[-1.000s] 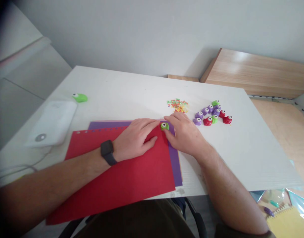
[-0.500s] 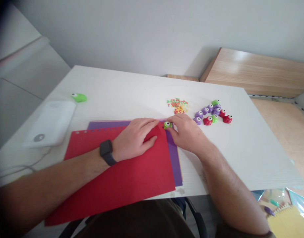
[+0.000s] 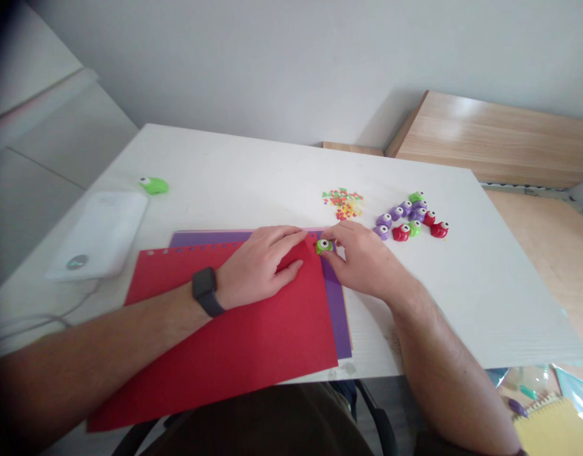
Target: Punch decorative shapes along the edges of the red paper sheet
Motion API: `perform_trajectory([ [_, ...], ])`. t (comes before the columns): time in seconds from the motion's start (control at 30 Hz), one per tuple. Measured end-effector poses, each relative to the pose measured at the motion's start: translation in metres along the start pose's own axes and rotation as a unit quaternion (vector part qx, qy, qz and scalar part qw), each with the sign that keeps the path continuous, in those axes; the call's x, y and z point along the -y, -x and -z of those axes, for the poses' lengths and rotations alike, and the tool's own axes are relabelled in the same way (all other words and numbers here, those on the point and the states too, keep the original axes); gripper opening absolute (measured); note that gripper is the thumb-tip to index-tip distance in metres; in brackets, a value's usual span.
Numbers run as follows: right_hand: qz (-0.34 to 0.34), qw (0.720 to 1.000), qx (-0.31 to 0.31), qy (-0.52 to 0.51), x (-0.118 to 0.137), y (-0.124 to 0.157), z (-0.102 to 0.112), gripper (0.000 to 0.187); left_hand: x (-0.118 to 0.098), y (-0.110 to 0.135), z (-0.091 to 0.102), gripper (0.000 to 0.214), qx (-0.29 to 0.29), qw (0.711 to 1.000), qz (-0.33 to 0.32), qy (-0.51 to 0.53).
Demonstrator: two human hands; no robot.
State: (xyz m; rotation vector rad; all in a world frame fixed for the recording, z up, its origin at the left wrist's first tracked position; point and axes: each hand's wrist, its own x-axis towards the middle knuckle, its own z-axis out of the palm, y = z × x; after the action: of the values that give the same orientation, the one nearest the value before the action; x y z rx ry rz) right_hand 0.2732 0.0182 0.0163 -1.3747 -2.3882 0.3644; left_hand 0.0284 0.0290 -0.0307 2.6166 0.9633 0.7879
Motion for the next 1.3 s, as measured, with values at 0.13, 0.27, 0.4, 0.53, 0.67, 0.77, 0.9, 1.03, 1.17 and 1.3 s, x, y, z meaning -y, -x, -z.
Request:
perform_trajectory([
  [0.13,-0.006,1.000,0.027,-0.009,0.0047,0.0006,0.0043,0.016,0.0003,0.0002,0.0004,0.038,-0.004,1.000,0.001,0.008],
  [0.27,-0.009,0.999,0.047,-0.018,0.0078,0.0012,0.0064,0.016,0.0000,0.0006,0.0005,0.033,-0.001,1.000,0.005,0.011],
  [0.4,-0.005,0.998,0.051,-0.025,0.0088,0.0013,0.0066,0.016,-0.0001,0.0005,0.0006,0.032,0.003,1.000,0.004,0.010],
  [0.53,0.002,0.998,0.052,-0.026,0.0083,0.0009,0.0051,0.016,0.0002,0.0004,0.0003,0.031,0.006,1.000,0.002,0.007],
  [0.67,0.011,0.998,0.059,-0.019,0.0072,0.0007,0.0027,0.019,0.0001,0.0004,0.0001,0.029,0.004,1.000,0.001,0.008],
  [0.77,0.015,0.998,0.062,-0.015,0.0061,0.0010,0.0013,0.021,-0.0001,0.0004,0.0003,0.027,0.002,1.000,0.000,0.006],
  [0.9,0.021,0.998,0.057,-0.013,0.0046,0.0011,0.0005,0.024,0.0001,0.0002,0.0004,0.027,0.003,1.000,-0.003,0.009],
  [1.03,0.030,0.998,0.048,-0.010,0.0042,0.0005,0.0006,0.024,0.0001,-0.0001,0.0003,0.027,0.000,1.000,-0.004,0.012],
  [1.17,0.028,0.998,0.049,-0.010,0.0040,0.0000,0.0004,0.024,-0.0001,-0.0001,0.0007,0.027,0.007,1.000,-0.002,0.010],
  [1.3,0.030,0.998,0.049,-0.013,0.0016,0.0004,-0.0015,0.024,0.0000,0.0003,0.0007,0.027,0.007,1.000,-0.002,0.012],
])
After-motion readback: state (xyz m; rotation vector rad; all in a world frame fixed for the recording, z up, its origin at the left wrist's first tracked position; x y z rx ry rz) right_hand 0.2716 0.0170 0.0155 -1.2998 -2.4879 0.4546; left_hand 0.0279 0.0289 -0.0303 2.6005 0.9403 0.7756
